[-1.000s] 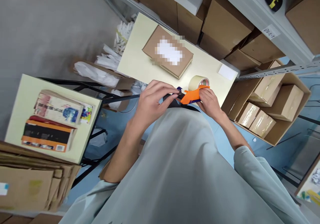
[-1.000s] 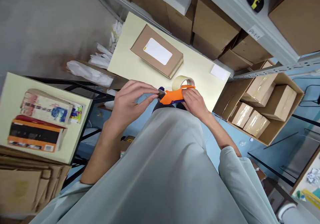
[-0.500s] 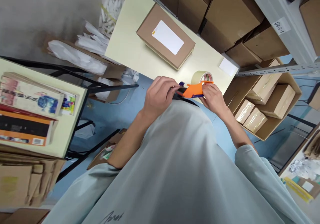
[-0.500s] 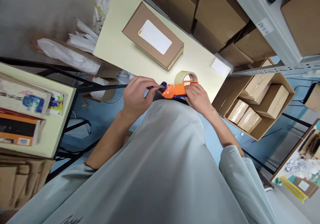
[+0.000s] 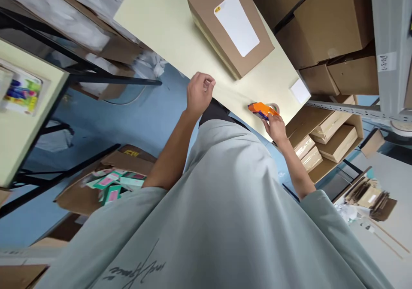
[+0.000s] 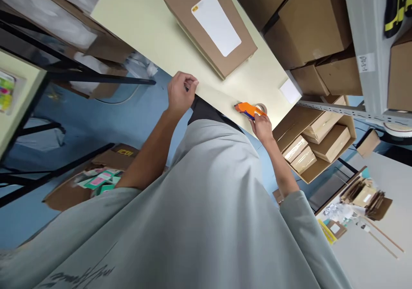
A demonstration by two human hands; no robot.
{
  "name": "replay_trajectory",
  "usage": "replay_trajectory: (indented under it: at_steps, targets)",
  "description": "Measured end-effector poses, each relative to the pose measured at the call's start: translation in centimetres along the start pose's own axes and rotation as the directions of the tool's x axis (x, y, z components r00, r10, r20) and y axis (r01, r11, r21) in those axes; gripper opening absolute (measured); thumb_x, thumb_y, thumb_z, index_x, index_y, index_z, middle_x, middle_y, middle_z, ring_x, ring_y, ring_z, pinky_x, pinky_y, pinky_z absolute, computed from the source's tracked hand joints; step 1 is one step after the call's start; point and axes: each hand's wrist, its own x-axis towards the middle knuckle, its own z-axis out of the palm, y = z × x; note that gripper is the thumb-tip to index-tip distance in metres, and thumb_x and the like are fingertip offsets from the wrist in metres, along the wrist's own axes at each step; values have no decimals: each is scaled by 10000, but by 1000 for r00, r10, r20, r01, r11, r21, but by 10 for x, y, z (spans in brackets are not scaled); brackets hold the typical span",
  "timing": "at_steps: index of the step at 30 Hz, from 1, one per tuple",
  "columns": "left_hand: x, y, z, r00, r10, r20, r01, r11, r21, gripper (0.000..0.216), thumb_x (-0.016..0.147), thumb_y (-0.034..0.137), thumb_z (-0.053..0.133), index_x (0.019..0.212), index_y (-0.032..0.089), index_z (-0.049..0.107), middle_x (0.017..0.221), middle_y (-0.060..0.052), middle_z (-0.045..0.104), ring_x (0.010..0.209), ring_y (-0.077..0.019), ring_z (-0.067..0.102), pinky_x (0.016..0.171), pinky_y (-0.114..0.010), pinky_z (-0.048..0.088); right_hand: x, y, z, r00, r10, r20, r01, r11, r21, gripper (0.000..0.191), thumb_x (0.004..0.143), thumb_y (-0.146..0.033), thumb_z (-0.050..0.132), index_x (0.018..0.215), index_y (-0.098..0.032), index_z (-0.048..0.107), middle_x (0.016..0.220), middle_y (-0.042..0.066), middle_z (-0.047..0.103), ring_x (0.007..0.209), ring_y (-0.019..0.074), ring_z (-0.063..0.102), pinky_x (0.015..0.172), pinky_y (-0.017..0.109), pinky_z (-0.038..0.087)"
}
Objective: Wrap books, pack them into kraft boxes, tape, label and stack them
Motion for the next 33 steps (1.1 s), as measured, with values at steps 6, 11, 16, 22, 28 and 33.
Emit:
replay_trajectory:
  at_steps: [6,11,16,22,28,33]
  targets:
    - [55,-9,24,996,-53,78,57,997,-50,652,1066,908,563,1032,260,624,1039,15,708,926,-118,562,1016,-394,568,41,-19,19,989,127,-78,-124,992,34,619,1225,-487,203,1261,-126,704,1026,214,774,989,362,742,987,543,630]
    - [66,2,41,990,-136,26,138,982,-132,622,1082,856,610,1061,236,662,1101,5,690,1070,-113,651,1117,-385,588,48,-28,24,974,221,-45,-225,967,-117,517,1226,-396,313,1355,-71,694,1036,218,763,1062,361,769,1028,519,637]
    - [65,4,77,943,-314,-107,258,898,-356,699,1011,878,700,1289,236,722,1363,-93,737,1329,-245,758,1225,-479,589,49,-36,34,973,207,-100,-210,978,-18,485,1215,-377,333,1314,-86,708,1037,224,781,1052,366,773,1048,561,646]
    - [70,8,117,908,-411,-80,341,838,-425,800,1087,910,481,1532,266,647,1759,-162,536,1715,-366,479,1407,-596,443,46,-54,44,966,234,-108,-220,967,127,444,1201,-365,357,1225,-110,721,1020,226,802,1016,361,776,1102,577,612]
    - [86,9,134,938,-344,25,324,854,-406,860,1033,803,735,1623,215,518,1744,-209,552,1672,-334,534,1430,-563,417,38,-67,34,973,230,-17,-226,966,123,400,1205,-289,408,1284,-41,713,1134,269,829,1097,351,773,1190,516,538]
    - [87,0,79,948,-263,178,306,907,-290,976,901,751,920,1609,191,548,1700,-230,606,1607,-320,608,1429,-507,412,40,-91,37,996,94,8,-94,979,180,380,1142,-112,412,1270,-1,752,1146,277,850,1105,362,775,1189,537,487]
